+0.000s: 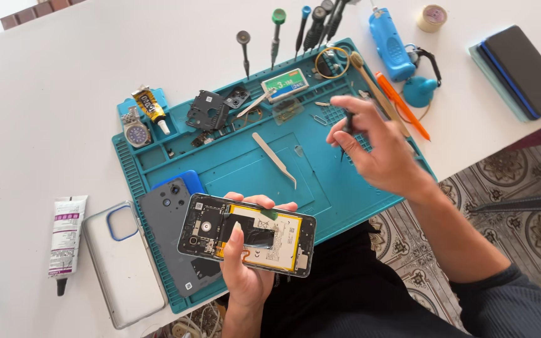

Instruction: The person disassembles a smartphone on a repair mat, using a screwdriver to unscrew and pry out the battery, then presses the battery back into the phone body and reassembles it. They then fit a blue case onto a second phone, handle a light blue phone and a clear case, and continue tightening screws on the opened phone.

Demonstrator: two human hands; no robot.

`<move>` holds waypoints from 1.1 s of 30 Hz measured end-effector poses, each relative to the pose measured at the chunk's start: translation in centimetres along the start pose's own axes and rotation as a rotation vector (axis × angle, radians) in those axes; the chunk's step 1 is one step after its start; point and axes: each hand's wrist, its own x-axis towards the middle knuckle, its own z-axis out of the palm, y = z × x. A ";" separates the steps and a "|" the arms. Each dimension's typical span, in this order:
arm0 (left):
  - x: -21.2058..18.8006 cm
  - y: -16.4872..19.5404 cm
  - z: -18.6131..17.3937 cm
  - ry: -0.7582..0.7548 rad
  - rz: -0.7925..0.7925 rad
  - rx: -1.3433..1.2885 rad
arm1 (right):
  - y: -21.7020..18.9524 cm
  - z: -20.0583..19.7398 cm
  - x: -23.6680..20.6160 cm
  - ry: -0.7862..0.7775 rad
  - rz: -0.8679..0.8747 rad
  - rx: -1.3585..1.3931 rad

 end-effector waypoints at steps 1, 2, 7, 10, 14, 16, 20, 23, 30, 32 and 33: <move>-0.1 0.0 0.0 -0.012 0.010 -0.002 | 0.2 0.1 -0.2 0.005 0.099 -0.027; -0.1 -0.1 0.1 -0.020 0.015 -0.003 | 0.2 0.3 -0.4 0.008 0.203 -0.053; 0.0 -0.2 0.2 -0.018 0.026 -0.021 | -1.2 2.4 0.6 -0.063 0.318 -0.084; -0.3 -0.4 0.4 -0.010 0.033 -0.033 | -2.7 4.8 -0.2 -0.150 0.196 -0.281; 0.1 -0.6 0.3 -0.031 0.036 -0.054 | -2.2 5.7 -0.2 -0.150 0.159 -0.373; -0.3 -0.5 0.4 -0.015 0.019 -0.036 | -2.1 5.4 -0.9 -0.138 0.202 -0.332; 0.0 -0.4 -0.1 -0.043 0.033 0.018 | -0.7 3.1 -0.4 -0.004 0.353 -0.365; -0.1 -0.7 -0.3 -0.044 0.045 0.000 | 0.2 0.9 -0.7 0.115 0.411 -0.457; 0.0 -0.8 -0.7 -0.085 0.041 -0.006 | 0.6 -0.5 -2.6 0.232 0.377 -0.286; 0.1 -0.9 -0.5 -0.063 0.050 0.056 | 0.4 -0.5 -3.1 0.283 0.337 0.117; 0.2 -1.0 -0.4 -0.053 0.051 0.088 | 0.3 -0.3 -3.3 0.308 0.317 0.318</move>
